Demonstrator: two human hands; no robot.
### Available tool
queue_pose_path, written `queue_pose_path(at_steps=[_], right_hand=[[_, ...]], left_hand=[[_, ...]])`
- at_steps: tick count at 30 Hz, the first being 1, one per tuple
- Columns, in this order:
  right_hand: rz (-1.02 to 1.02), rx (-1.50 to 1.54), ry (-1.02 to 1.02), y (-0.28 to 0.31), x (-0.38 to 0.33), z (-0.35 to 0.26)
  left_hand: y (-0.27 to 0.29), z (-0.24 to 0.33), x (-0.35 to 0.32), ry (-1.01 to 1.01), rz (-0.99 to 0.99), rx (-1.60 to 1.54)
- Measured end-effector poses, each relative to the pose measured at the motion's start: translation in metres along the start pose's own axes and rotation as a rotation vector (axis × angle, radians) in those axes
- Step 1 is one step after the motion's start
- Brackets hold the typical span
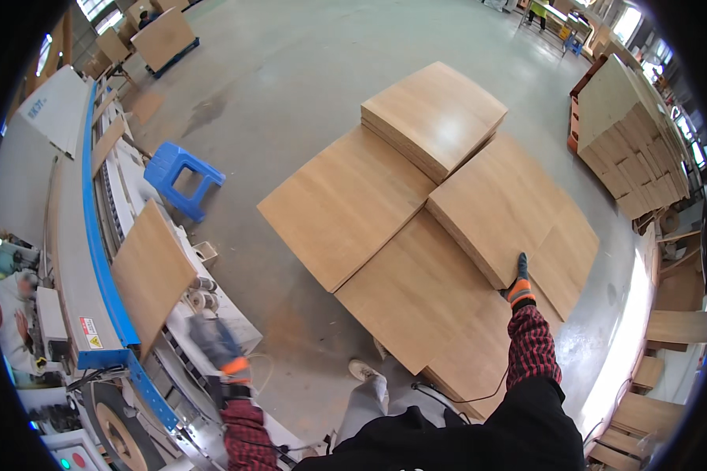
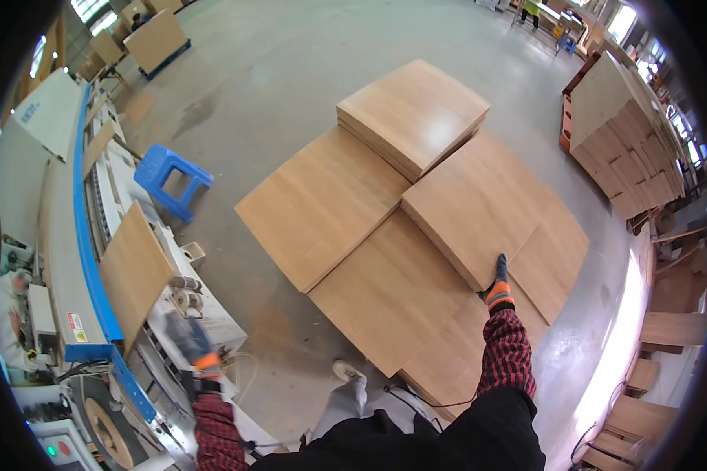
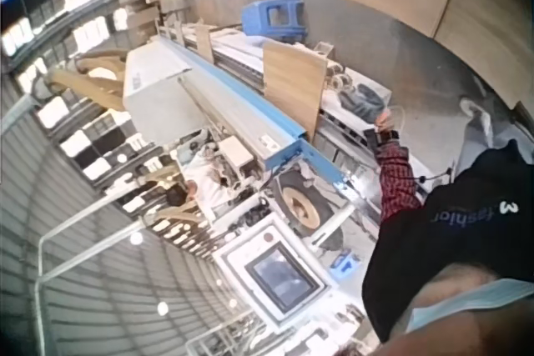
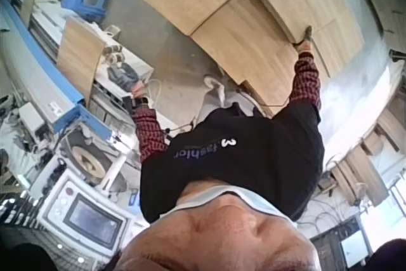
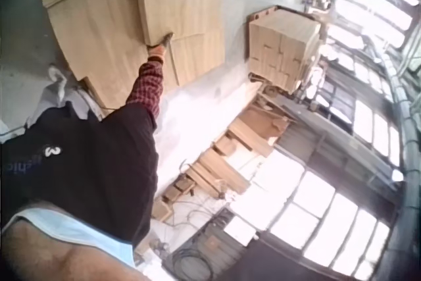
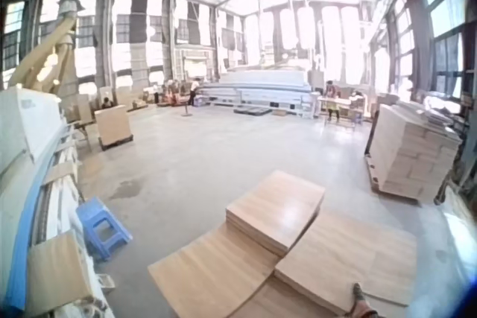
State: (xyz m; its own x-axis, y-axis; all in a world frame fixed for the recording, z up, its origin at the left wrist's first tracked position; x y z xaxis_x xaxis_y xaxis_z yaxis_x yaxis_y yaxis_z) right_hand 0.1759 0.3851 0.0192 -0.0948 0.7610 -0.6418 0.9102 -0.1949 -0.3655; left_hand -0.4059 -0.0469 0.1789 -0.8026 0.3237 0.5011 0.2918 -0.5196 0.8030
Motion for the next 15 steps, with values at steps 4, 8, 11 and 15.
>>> queue_pose_path(at_steps=[4, 8, 11, 15], right_hand=[[0.077, -0.008, -0.02, 0.002, -0.002, 0.003], [-0.038, 0.104, -0.004, 0.014, 0.005, 0.014], [-0.062, 0.095, -0.004, -0.015, -0.022, 0.033], [-0.186, 0.241, -0.072, -0.007, -0.066, 0.083]], left_hand=[[-0.045, 0.177, -0.111, -0.245, -0.398, -0.594], [-0.122, 0.307, -0.212, 0.061, -1.14, -0.895], [-0.17, 0.365, -0.243, 0.348, -1.359, -1.0], [-0.144, 0.37, -0.229, 0.346, -1.112, -1.042]])
Point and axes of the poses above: each hand's wrist, its own x-axis towards the middle knuckle, its own y-axis out of the back of the hand, z = x × y, the point moved 5 cm from there along x, towards the middle knuckle, and after that the axes turned 5 degrees about y, right-handed, at the moved point
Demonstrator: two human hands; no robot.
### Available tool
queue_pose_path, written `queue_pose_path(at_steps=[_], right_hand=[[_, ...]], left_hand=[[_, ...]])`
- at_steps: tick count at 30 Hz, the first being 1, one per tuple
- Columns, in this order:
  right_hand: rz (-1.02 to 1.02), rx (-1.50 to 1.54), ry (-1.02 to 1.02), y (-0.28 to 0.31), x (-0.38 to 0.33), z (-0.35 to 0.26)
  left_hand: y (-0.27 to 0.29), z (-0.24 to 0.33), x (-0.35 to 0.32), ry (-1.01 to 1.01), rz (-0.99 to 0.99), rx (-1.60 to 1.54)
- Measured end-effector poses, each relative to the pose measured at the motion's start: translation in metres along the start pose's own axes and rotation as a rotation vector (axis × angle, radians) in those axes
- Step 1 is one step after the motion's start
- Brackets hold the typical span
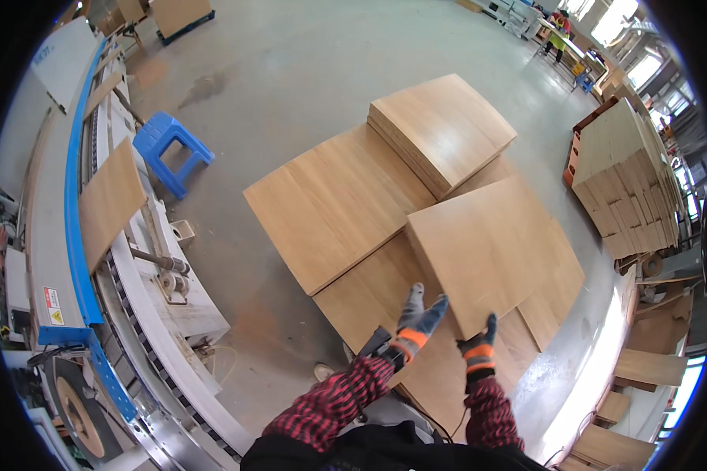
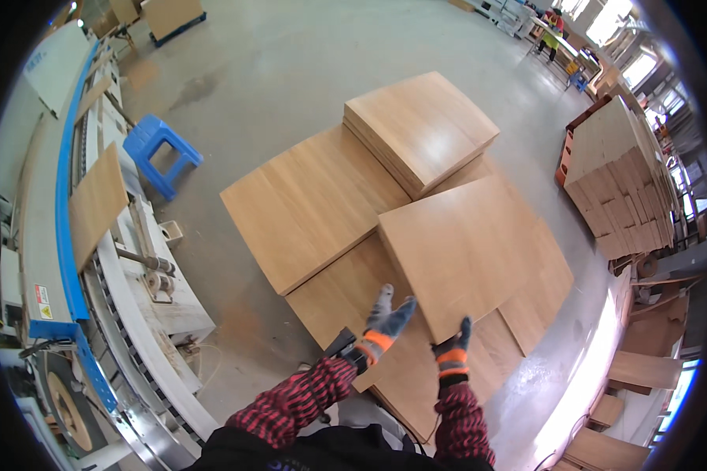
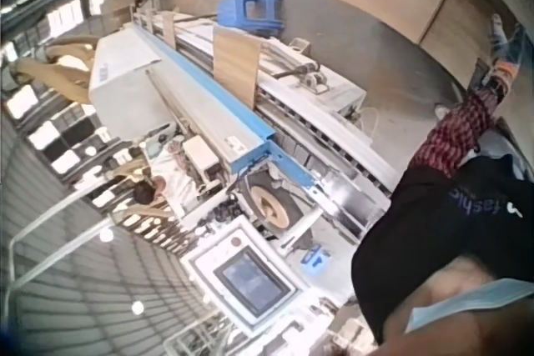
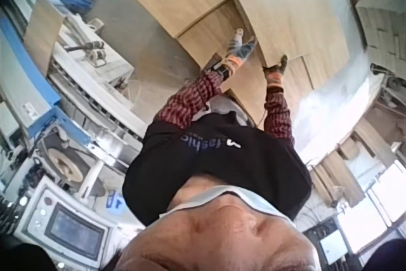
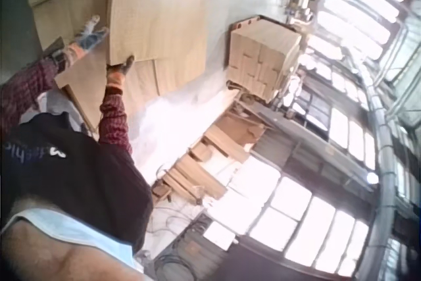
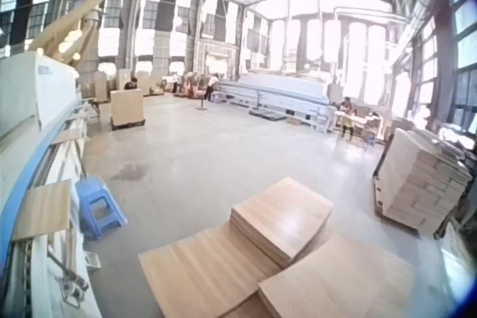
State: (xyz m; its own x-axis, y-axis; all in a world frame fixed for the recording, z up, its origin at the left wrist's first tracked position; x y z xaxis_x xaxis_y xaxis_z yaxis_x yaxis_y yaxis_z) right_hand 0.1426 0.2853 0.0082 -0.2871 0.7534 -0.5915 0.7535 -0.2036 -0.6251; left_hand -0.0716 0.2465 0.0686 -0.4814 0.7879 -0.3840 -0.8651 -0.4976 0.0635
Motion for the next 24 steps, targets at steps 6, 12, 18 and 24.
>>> queue_pose_path(at_steps=[6, 12, 18, 24], right_hand=[[0.463, -1.128, -0.17, -0.012, -0.108, 0.006], [0.843, -1.959, 0.5, 0.051, -0.028, -0.169], [0.76, -2.063, 0.725, 0.047, -0.068, -0.094], [0.383, -1.749, 0.282, 0.003, -0.117, -0.001]], left_hand=[[0.09, -0.035, -0.068, -0.116, 0.434, 0.46], [0.057, -0.104, -0.085, 0.306, -0.033, 0.054], [0.103, -0.094, -0.11, 0.378, 0.278, 0.252], [0.253, 0.016, -0.215, 0.383, 0.561, 0.05]])
Point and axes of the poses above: each hand's wrist, its own x-axis towards the middle knuckle, its own y-axis out of the back of the hand, z = x × y, the point moved 5 cm from there along x, towards the middle knuckle, and after that the axes turned 5 degrees about y, right-handed, at the moved point
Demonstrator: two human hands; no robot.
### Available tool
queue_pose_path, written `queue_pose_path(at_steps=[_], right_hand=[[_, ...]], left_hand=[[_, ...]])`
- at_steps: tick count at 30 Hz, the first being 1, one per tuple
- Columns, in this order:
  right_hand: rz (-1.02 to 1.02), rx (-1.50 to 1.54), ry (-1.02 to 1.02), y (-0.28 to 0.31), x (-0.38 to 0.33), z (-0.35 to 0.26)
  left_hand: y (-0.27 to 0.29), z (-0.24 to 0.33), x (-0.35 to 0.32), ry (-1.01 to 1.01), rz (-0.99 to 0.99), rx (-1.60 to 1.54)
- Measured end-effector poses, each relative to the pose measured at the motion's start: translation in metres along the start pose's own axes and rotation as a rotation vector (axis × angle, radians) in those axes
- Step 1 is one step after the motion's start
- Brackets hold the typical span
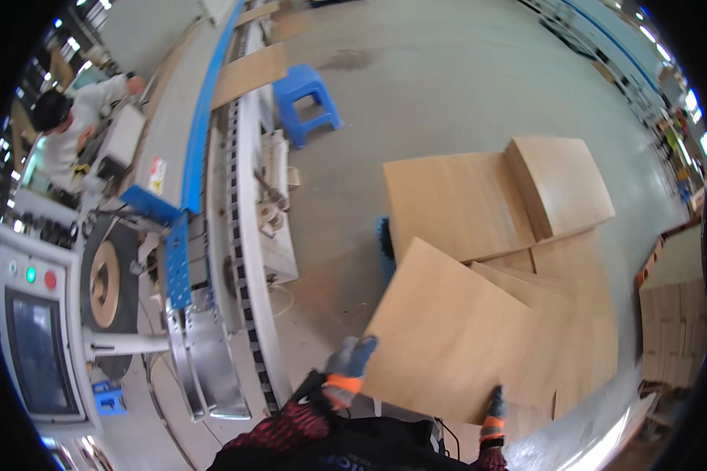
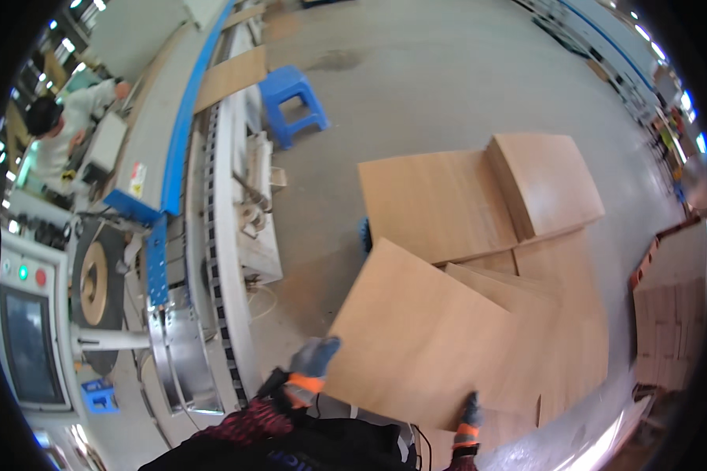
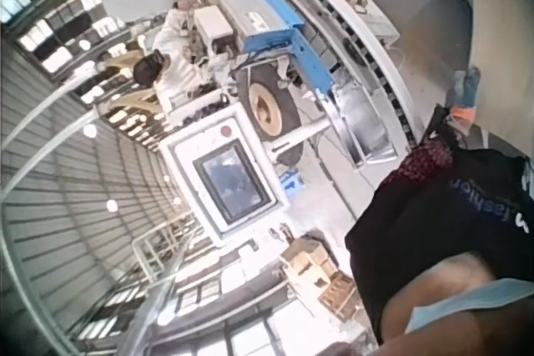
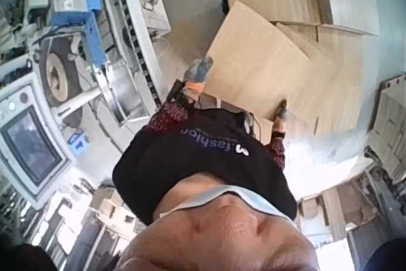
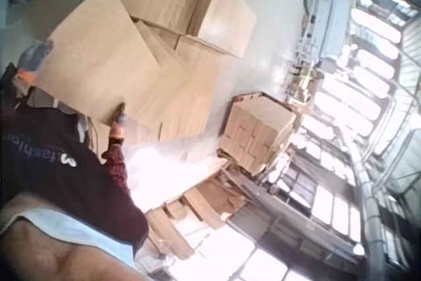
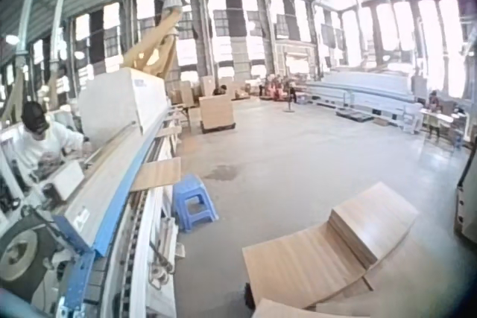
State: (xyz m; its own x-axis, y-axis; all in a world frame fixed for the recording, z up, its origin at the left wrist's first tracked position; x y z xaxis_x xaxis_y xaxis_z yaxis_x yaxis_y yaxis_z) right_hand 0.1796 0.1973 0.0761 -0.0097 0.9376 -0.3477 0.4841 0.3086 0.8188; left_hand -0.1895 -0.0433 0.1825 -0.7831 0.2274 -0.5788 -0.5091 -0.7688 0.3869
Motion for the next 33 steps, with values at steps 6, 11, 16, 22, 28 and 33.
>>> queue_pose_path(at_steps=[6, 11, 16, 22, 28, 33], right_hand=[[-0.422, 0.528, 0.183, -0.094, -0.078, -0.13], [-0.766, 0.514, 0.628, -0.124, -0.181, -0.256], [-0.662, 0.452, 0.785, -0.184, -0.22, -0.302], [-0.837, 0.55, 0.733, -0.236, -0.192, -0.379], [-0.792, 0.551, 0.812, -0.258, -0.163, -0.455], [-0.221, 0.628, 0.706, -0.217, -0.092, -0.396]], left_hand=[[0.18, -0.056, -0.08, 0.184, 0.731, 0.487], [0.185, -0.106, -0.094, -0.16, 0.81, 0.821], [0.185, -0.096, -0.055, -0.249, 0.735, 0.816], [0.215, -0.058, 0.017, -0.357, 0.851, 0.854], [0.226, -0.016, 0.081, -0.43, 0.983, 0.882], [0.235, 0.007, 0.128, -0.512, 1.019, 0.995]])
Point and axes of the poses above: each hand's wrist, its own x-axis towards the middle knuckle, its own y-axis out of the back of the hand, z = x × y, the point moved 5 cm from there along x, towards the middle knuckle, and after that the axes turned 5 degrees about y, right-handed, at the moved point
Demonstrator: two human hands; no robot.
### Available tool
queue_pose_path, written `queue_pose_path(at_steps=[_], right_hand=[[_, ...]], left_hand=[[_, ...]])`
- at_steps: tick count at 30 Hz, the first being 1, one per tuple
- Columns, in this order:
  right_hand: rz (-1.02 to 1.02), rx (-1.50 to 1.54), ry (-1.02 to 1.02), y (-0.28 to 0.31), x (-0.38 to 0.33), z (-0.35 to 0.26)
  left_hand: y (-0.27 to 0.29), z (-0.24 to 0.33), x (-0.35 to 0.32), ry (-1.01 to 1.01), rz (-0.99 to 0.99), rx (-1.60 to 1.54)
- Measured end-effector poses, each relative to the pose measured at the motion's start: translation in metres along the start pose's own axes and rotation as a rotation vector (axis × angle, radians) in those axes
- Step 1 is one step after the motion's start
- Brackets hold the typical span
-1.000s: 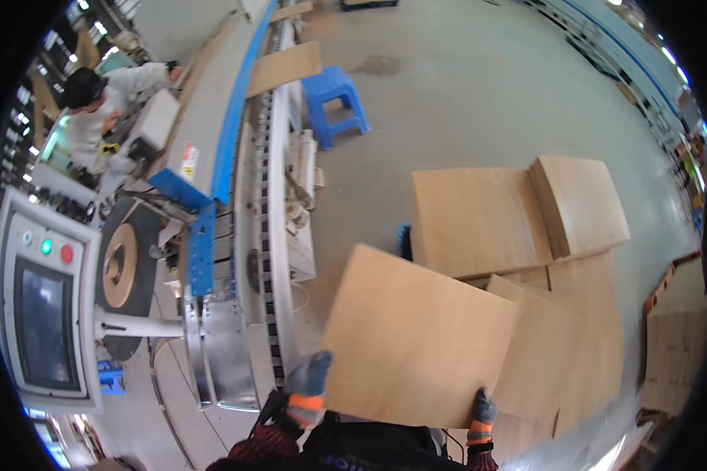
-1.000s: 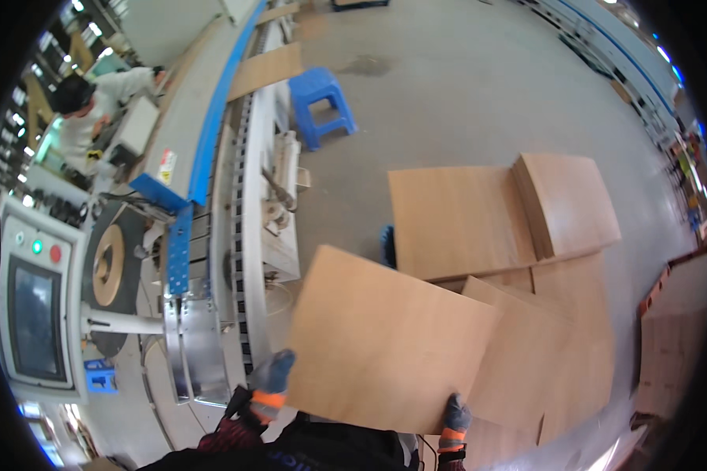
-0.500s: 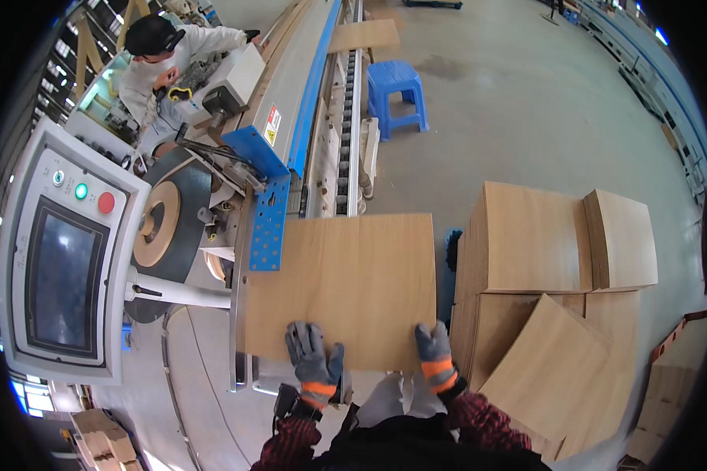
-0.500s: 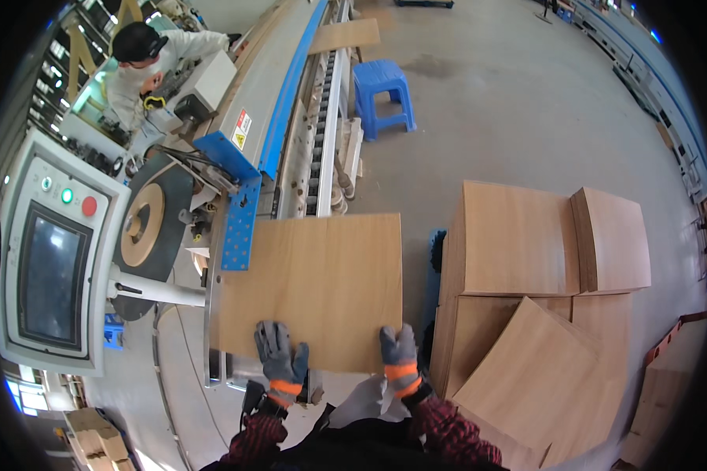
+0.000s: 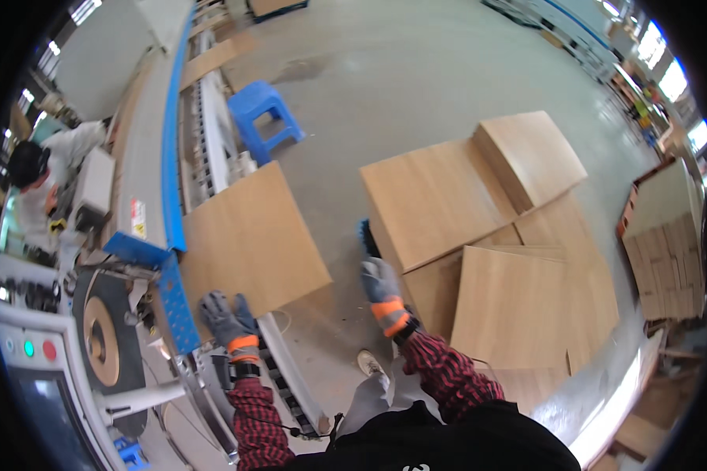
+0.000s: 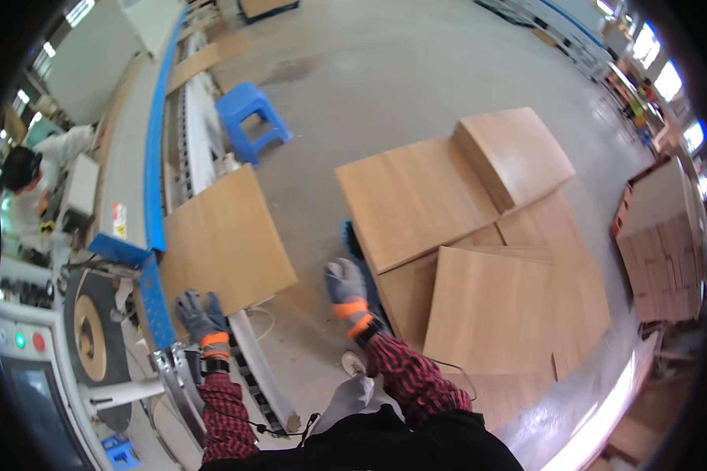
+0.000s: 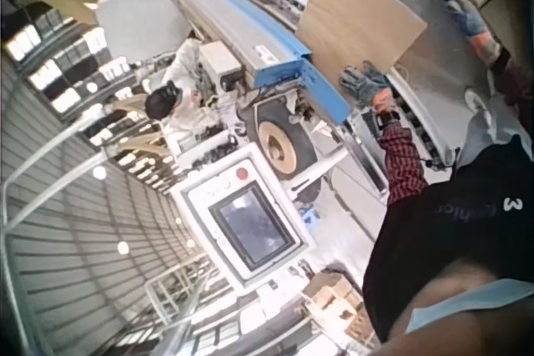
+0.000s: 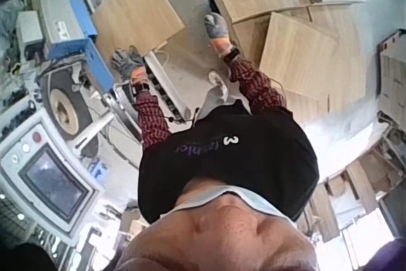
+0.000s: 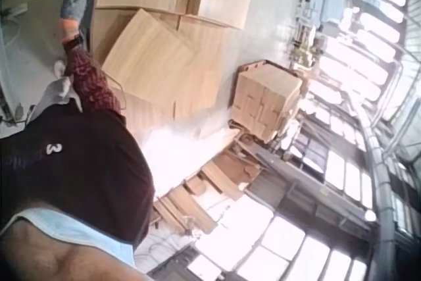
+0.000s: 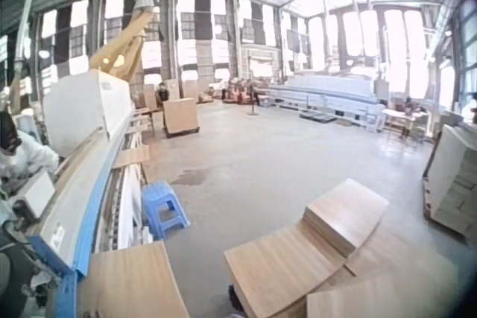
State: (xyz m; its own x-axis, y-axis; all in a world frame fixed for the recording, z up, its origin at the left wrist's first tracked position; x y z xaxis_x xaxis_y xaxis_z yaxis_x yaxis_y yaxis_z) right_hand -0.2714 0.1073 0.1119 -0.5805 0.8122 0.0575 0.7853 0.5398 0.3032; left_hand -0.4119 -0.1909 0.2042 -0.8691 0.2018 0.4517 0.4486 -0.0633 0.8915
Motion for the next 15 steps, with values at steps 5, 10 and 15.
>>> queue_pose_path(at_steps=[5, 10, 15], right_hand=[[0.07, -1.873, 0.137, 0.289, -0.034, 0.16], [0.673, -1.17, -0.731, 0.497, -0.078, 0.183], [0.602, -1.149, -0.742, 0.476, -0.073, 0.167]], left_hand=[[0.005, 0.019, 0.012, 0.049, -0.012, -0.115], [0.012, 0.172, -0.139, -0.252, -0.304, -1.145], [-0.077, 0.31, -0.322, 0.211, -1.422, -1.367]])
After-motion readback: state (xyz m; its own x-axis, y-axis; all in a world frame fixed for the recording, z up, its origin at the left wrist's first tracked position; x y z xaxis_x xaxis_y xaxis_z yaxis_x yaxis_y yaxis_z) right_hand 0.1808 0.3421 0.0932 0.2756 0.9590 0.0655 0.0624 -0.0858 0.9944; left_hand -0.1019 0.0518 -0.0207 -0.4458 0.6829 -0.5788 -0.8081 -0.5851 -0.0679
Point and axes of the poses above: each hand's wrist, its own x-axis towards the middle knuckle, its own y-axis out of the back of the hand, z = x × y, the point moved 5 cm from there along x, towards the middle knuckle, and after that the axes turned 5 degrees about y, right-handed, at the moved point
